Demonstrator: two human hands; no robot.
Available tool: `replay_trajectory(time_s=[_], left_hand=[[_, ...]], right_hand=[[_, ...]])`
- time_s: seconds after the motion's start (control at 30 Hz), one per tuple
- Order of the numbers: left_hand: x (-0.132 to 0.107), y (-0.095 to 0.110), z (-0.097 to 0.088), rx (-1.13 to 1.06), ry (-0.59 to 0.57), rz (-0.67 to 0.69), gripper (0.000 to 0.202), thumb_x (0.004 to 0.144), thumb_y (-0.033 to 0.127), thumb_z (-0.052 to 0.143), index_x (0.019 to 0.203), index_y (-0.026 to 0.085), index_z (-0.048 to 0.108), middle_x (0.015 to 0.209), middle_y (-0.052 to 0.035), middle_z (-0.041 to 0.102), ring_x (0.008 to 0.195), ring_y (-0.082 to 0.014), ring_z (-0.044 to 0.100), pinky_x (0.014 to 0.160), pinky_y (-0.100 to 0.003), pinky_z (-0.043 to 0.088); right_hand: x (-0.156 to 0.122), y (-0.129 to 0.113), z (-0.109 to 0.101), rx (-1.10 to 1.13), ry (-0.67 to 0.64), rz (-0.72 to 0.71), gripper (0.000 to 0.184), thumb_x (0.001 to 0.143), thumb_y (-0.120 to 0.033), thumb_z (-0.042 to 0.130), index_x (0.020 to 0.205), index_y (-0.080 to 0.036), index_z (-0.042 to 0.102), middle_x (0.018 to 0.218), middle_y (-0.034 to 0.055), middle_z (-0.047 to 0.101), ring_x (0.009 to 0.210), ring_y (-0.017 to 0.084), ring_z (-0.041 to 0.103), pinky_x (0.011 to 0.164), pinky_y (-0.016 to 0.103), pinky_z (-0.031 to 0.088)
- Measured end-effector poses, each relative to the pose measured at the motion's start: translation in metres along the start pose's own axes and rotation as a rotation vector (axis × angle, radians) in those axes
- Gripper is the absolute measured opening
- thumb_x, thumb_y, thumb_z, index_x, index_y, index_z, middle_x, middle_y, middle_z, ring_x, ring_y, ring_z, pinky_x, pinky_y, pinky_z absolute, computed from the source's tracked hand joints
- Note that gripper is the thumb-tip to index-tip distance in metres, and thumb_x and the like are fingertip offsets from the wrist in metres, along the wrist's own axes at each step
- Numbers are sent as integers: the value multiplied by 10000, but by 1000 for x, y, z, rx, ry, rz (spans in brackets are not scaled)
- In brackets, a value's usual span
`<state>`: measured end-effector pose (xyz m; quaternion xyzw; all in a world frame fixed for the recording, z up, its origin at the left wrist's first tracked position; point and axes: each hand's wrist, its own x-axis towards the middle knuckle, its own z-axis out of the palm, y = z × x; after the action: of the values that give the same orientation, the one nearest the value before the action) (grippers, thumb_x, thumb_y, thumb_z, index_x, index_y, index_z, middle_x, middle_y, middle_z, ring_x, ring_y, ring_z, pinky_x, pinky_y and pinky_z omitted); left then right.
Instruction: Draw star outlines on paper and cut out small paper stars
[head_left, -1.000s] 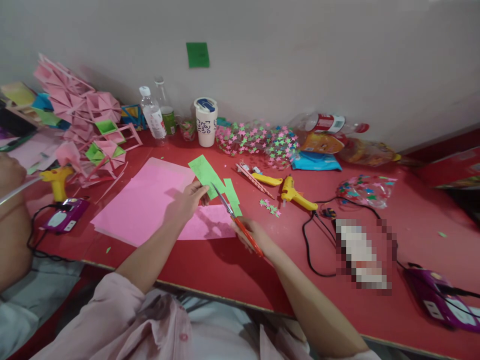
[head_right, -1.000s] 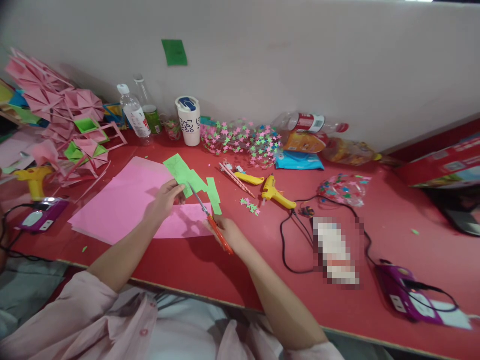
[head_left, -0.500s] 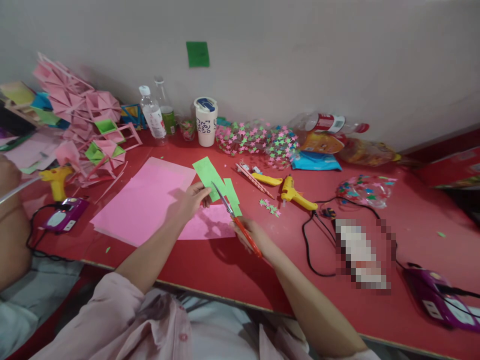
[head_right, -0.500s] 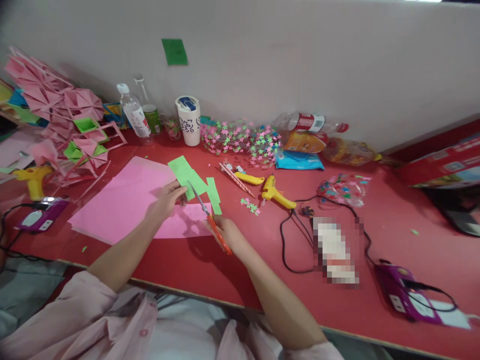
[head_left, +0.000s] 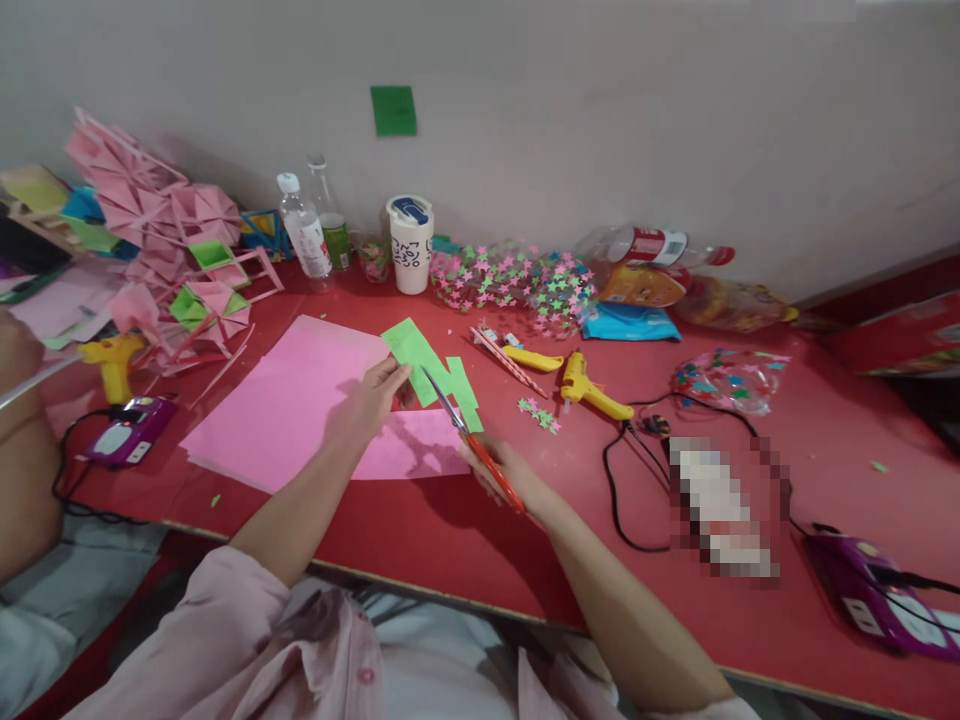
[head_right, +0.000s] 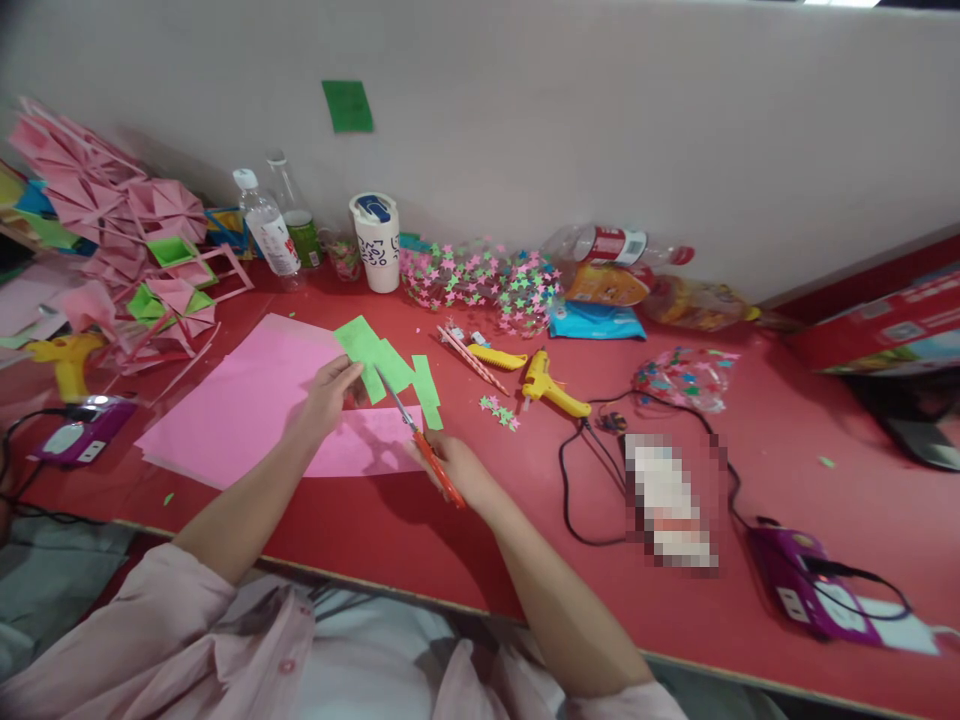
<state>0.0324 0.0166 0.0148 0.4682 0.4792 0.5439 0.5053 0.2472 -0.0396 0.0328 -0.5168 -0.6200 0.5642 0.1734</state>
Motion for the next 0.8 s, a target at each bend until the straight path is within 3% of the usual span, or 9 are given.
replay_trajectory(time_s=[0.13,0.6,0.8], left_hand=[[-4,4,5,-43,-71,-6,295,775,447,606,653,184,550,513,30,551,443,-96,496,472,-239,390],[-4,5,6,-71,-52,-5,298,758,439,627,664,167,550,495,39,547,430,-87,498,454,-227,384],[-6,5,8,-58,-99,-44,296,751,438,625,676,162,547,497,33,572,405,-79,502,429,-213,384]], right_hand=[[1,1,1,-6,-1,10,465,770,-667,486,695,-216,398,449,-84,381,370,74,348,389,220,285],[0,-4,0,-15,28,-27,454,775,-644,484,679,-204,431,449,-70,370,411,95,385,427,234,314],[-2,-3,-2,-41,10,-29,483,775,-682,467,690,-211,403,458,-76,378,394,81,357,404,222,295]])
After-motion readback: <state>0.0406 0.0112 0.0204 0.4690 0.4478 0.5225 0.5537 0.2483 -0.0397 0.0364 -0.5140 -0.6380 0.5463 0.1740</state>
